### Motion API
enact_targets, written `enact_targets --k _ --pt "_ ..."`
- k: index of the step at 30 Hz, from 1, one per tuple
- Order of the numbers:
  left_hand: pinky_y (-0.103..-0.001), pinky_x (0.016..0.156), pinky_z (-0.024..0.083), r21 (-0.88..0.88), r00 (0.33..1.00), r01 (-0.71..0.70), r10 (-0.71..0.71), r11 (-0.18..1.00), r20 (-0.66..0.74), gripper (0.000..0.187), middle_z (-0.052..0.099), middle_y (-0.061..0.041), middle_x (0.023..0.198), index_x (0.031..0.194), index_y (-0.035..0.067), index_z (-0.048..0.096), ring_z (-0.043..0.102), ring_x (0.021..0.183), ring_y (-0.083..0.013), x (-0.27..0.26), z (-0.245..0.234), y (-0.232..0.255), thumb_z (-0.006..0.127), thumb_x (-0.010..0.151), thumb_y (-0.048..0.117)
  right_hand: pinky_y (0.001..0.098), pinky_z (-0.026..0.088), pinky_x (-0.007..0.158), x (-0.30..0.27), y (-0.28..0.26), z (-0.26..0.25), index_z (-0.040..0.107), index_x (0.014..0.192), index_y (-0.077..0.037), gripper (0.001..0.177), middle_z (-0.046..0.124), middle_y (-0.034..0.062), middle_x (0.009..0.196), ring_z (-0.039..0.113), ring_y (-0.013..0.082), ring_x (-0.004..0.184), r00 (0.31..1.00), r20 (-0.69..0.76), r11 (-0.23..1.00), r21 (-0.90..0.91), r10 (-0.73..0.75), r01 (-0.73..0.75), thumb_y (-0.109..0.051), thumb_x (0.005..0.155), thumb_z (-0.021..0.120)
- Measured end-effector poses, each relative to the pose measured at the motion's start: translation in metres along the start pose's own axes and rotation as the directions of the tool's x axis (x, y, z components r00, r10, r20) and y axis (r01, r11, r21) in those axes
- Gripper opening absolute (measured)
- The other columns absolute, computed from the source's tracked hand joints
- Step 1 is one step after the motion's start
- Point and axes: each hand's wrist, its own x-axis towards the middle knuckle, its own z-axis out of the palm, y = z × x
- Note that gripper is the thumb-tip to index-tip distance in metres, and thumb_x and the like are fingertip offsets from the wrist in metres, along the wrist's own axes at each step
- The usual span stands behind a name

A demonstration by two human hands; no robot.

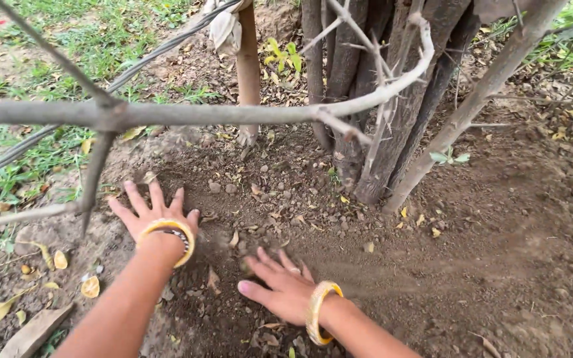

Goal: Digging and smoothing soil around the base of a tree, then manipulating and tying branches.

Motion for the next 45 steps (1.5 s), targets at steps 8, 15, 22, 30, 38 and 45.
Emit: enact_targets --k 8,15,22,30,38,45 --pt "-0.079 0.108 -0.003 -0.134 0.995 -0.057 0.067 0.989 0.071 0.074 -0.011 -0.012 0.172 0.163 0.032 0.012 -0.012 0.154 -0.0453 -0.021 0.001 0.078 0.029 0.099 0.065 0.0604 -0.003 0.124 -0.046 0.062 -0.011 0.001 0.165 -0.037 0.086 -0.015 0.0058 0.173 -0.011 0.0345 0.159 0.981 0.054 0.96 -0.221 0.186 -0.17 -0.077 0.09 0.011" --pt "-0.074 0.115 -0.003 -0.398 0.933 -0.242 0.325 0.885 0.156 0.085 -0.015 -0.016 0.171 0.165 0.031 0.001 -0.013 0.154 -0.049 -0.052 -0.019 0.181 0.027 0.098 0.075 0.0664 0.0 0.123 -0.095 0.181 -0.059 -0.004 0.165 -0.042 0.087 -0.019 0.0052 0.173 -0.012 0.0413 0.158 0.774 -0.158 0.669 -0.416 0.613 -0.616 -0.083 0.091 0.017" --pt "-0.069 0.118 -0.001 -0.46 0.849 -0.433 0.523 0.775 0.082 0.097 -0.021 -0.022 0.168 0.164 0.034 -0.012 -0.014 0.152 -0.0504 -0.107 -0.062 0.254 0.031 0.091 0.081 0.0679 0.002 0.12 -0.136 0.265 -0.097 0.002 0.164 -0.04 0.084 -0.022 0.005 0.172 -0.011 0.0421 0.156 0.645 -0.339 0.504 -0.418 0.685 -0.755 -0.079 0.093 0.02" --pt "-0.064 0.123 0.001 -0.391 0.461 -0.846 0.866 0.363 -0.195 0.06 -0.002 -0.011 0.172 0.162 0.034 0.02 -0.005 0.156 -0.0464 -0.155 -0.054 0.314 0.029 0.105 0.051 0.0617 -0.001 0.12 -0.145 0.282 -0.09 0.007 0.163 -0.03 0.085 -0.008 0.0124 0.17 -0.008 0.0389 0.155 0.521 -0.588 0.462 -0.264 0.619 -0.847 -0.076 0.095 0.025" --pt "-0.065 0.122 0.001 -0.245 0.361 -0.906 0.932 0.345 -0.022 0.064 -0.001 0.0 0.171 0.162 0.037 0.012 -0.005 0.158 -0.0268 -0.141 -0.083 0.243 0.023 0.102 0.057 0.0597 -0.002 0.122 -0.09 0.243 -0.084 0.006 0.164 -0.031 0.092 -0.007 0.0153 0.171 -0.002 0.0454 0.155 0.624 -0.512 0.668 -0.123 0.59 -0.734 -0.079 0.091 0.032" --pt "-0.069 0.12 0.013 -0.029 0.779 -0.588 0.575 0.808 0.25 0.072 -0.014 -0.001 0.175 0.164 0.044 0.001 -0.004 0.159 -0.0382 -0.093 -0.078 0.158 0.027 0.101 0.066 0.0565 0.004 0.123 -0.021 0.192 -0.061 0.0 0.163 -0.005 0.127 -0.006 0.0161 0.171 -0.002 0.0533 0.152 0.674 -0.47 0.789 0.084 0.571 -0.609 -0.083 0.08 0.057"
